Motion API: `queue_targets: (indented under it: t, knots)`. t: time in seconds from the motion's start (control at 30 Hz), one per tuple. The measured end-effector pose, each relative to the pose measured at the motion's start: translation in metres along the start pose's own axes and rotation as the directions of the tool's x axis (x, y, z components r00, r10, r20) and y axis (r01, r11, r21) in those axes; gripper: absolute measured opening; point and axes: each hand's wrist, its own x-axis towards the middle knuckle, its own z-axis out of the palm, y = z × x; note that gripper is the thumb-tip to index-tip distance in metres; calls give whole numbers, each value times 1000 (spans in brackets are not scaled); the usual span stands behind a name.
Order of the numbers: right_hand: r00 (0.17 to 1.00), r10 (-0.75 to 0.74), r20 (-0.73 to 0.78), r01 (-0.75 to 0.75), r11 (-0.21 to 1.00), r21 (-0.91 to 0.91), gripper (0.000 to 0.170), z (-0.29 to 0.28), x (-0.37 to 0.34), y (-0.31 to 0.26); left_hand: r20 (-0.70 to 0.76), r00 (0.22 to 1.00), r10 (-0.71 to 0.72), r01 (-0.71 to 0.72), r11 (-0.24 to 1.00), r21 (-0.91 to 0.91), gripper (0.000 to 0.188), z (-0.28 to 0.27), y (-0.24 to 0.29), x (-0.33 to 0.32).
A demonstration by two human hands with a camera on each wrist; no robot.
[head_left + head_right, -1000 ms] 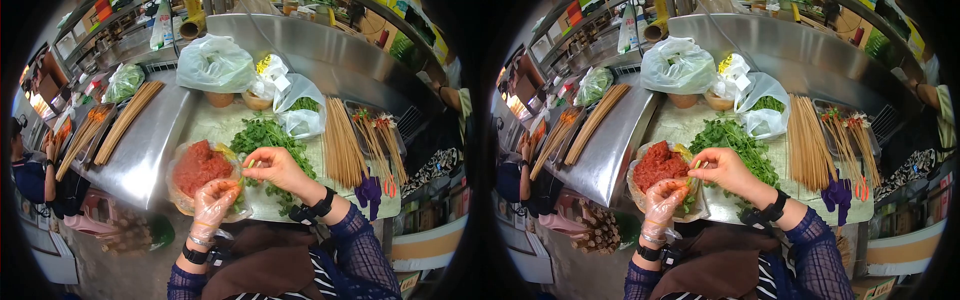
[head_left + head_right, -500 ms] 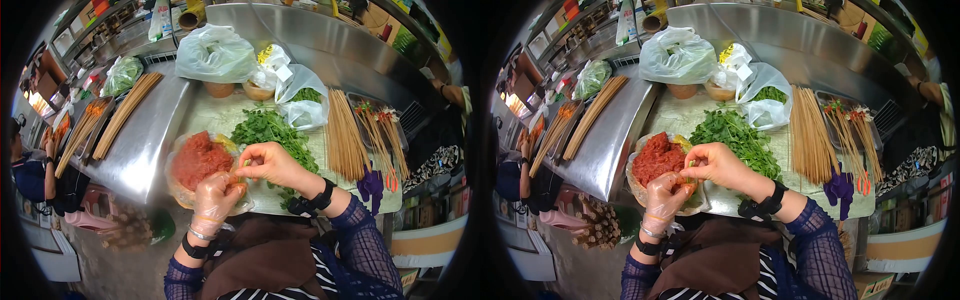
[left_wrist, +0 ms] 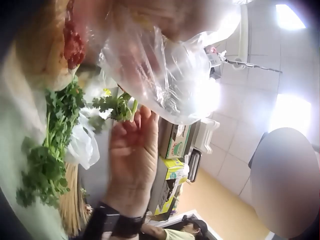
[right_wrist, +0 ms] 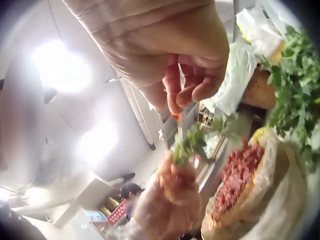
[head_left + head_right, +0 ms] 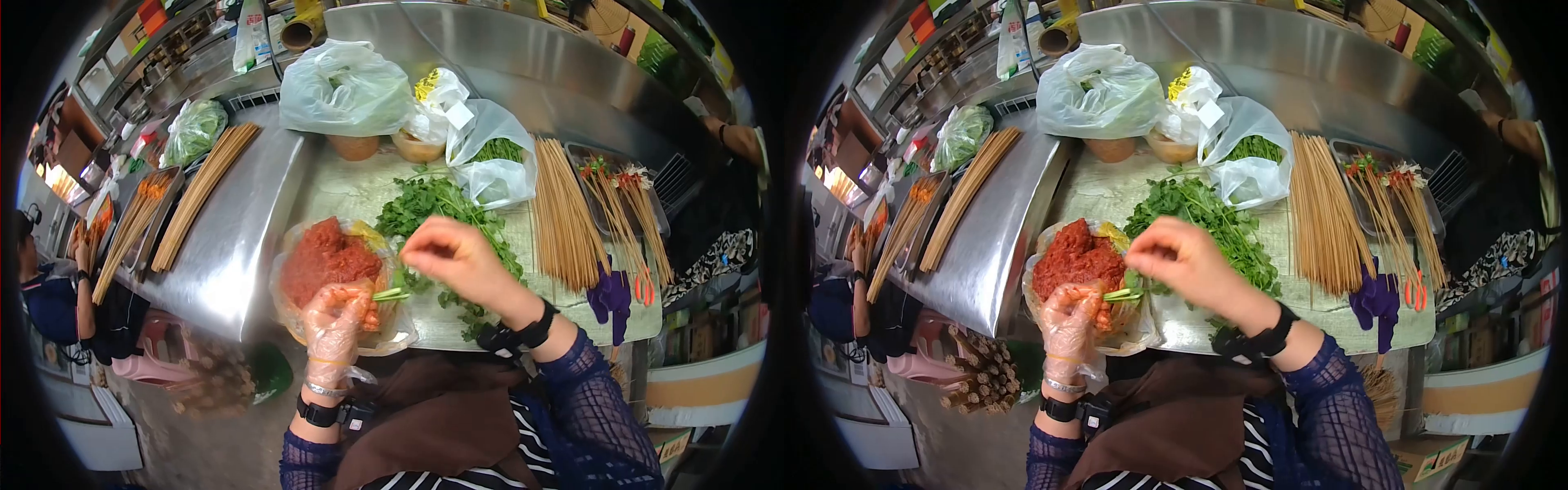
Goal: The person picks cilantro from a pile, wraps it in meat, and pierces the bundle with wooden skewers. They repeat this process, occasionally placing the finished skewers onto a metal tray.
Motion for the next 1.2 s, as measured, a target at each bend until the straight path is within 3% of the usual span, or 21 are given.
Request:
queue_targets:
  t: [0.07,0.17,0.2,0.27,0.37,0.47,0.53,0.57,0.67,0.77,0.87,0.9,0.93,1.0,1.1,1.2]
  knots:
    - [997,44,60,-39,995,-90,17,-15,2,-18,-6,998,55,-54,996,78,12,-5,1,0]
    - [955,-117,274,202,930,-306,39,-3,-3,-22,31,993,116,-119,982,150,13,-3,4,-2]
    - [940,-229,254,304,900,-313,38,7,-8,-13,34,993,114,-117,983,141,12,1,5,-3]
    - [914,-273,299,388,806,-447,34,17,-13,-4,30,993,112,-115,986,124,12,7,6,-6]
    - [933,-205,297,340,775,-532,34,18,-14,3,1,996,86,-86,996,-4,10,6,7,-8]
    - [937,-300,178,349,819,-456,28,22,-17,10,-20,999,47,-50,986,-157,9,4,3,-7]
    - [990,-76,121,94,984,-152,26,25,-19,11,-44,996,74,-79,991,-112,9,7,-4,-5]
    - [992,44,122,-45,999,11,25,26,-19,11,-57,994,89,-94,991,-91,9,8,-7,-4]
    - [984,140,110,-168,933,319,16,34,-25,8,-53,979,197,-194,979,61,9,4,-16,-5]
    - [987,115,111,-132,977,165,10,28,-28,13,-1,985,171,-170,978,123,8,9,-15,-11]
    - [966,237,107,-260,907,332,10,28,-38,22,104,985,135,-153,970,188,10,-3,-24,-16]
    - [958,259,127,-286,906,311,10,25,-43,25,134,987,90,-115,974,196,11,-10,-29,-20]
    - [947,291,136,-320,893,317,10,21,-49,28,157,984,89,-137,934,330,16,-21,-33,-22]
    - [923,357,142,-384,865,323,9,11,-61,34,160,960,230,-278,855,437,19,-35,-27,-26]
    - [830,520,201,-556,749,361,8,3,-82,54,-27,971,238,-201,869,452,19,-64,-11,-18]
    - [876,404,264,-473,826,305,8,4,-99,83,-12,948,319,-250,765,593,18,-81,2,-1]
